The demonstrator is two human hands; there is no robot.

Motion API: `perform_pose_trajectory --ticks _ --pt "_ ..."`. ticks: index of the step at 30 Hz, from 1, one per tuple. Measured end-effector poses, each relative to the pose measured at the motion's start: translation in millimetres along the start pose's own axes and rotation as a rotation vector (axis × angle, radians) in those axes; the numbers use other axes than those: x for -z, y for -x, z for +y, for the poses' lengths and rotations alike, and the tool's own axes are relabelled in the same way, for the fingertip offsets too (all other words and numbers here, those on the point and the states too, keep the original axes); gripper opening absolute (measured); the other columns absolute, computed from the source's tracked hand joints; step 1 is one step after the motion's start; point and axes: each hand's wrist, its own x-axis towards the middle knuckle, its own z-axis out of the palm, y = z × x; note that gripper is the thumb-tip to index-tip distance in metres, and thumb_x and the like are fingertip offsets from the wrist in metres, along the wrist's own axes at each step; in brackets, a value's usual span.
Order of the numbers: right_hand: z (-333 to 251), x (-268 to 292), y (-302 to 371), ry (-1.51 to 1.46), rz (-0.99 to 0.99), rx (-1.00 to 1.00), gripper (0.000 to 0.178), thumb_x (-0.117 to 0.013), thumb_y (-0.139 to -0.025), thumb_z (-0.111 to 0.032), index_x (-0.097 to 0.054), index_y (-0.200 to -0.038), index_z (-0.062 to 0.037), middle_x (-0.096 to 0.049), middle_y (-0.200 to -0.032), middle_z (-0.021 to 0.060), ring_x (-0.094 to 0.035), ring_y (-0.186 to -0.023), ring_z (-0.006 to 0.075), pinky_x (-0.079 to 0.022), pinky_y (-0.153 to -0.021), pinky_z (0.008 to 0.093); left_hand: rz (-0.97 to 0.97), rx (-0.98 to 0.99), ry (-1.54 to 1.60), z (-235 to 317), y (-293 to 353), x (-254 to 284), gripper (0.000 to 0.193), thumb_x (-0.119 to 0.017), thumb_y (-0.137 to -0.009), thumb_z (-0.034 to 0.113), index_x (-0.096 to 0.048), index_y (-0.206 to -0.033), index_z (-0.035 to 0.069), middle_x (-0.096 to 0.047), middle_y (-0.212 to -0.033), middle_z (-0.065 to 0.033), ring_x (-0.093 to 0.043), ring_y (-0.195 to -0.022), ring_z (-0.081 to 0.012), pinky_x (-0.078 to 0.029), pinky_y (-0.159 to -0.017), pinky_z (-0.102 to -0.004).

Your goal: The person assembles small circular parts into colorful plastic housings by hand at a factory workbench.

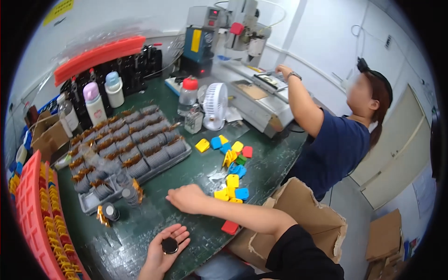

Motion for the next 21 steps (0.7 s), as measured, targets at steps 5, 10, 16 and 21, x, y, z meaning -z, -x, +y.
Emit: perform_pose_trajectory --ticks 5,10,16,21 --pt "20.7 7.1 8.0 -0.130 0.003 0.119 0.028 -0.049 -0.093 -0.032 -0.055 -0.083 -0.0068 -0.064 -0.077 0.0154 -0.063 -0.076 0.0362 -0.049 -0.065 0.0478 -0.035 -0.018 -0.032 2.2 -5.3 -3.1 0.042 -0.042 -0.089 0.015 -0.046 -0.124 -0.008 -0.053 -0.122 -0.0221 -0.052 -0.115 -0.0342 -0.041 -0.102 -0.0481" --pt "11.5 12.6 7.4 -0.129 -0.049 0.083 0.025 -0.051 -0.092 -0.031 -0.055 -0.086 -0.0075 -0.063 -0.080 0.0153 -0.062 -0.079 0.0362 -0.048 -0.067 0.0480 -0.089 0.042 -0.326 31.0 2.7 2.6 0.041 -0.044 -0.091 0.021 -0.048 -0.125 -0.003 -0.062 -0.112 -0.0197 -0.065 -0.069 -0.0198 -0.058 -0.062 -0.0357" --pt "10.2 16.4 8.6 -0.097 0.006 0.154 0.026 -0.052 -0.092 -0.031 -0.055 -0.083 -0.0068 -0.063 -0.078 0.0129 -0.063 -0.079 0.0322 -0.050 -0.067 0.0444 0.114 -0.227 -0.850 79.6 32.7 -2.8 0.031 -0.039 -0.098 0.018 -0.052 -0.118 -0.001 -0.063 -0.109 -0.0144 -0.062 -0.056 -0.0125 -0.055 -0.048 -0.0250" --pt "-3.9 23.9 16.5 -0.167 0.045 0.230 0.028 -0.063 -0.085 -0.038 -0.056 -0.088 -0.0105 -0.056 -0.088 0.0059 -0.061 -0.075 0.0281 -0.049 -0.066 0.0384 0.236 -0.226 -0.929 80.9 27.4 4.1 0.030 -0.044 -0.098 0.019 -0.057 -0.120 0.003 -0.061 -0.107 -0.0093 -0.058 -0.052 -0.0090 -0.054 -0.049 -0.0238"
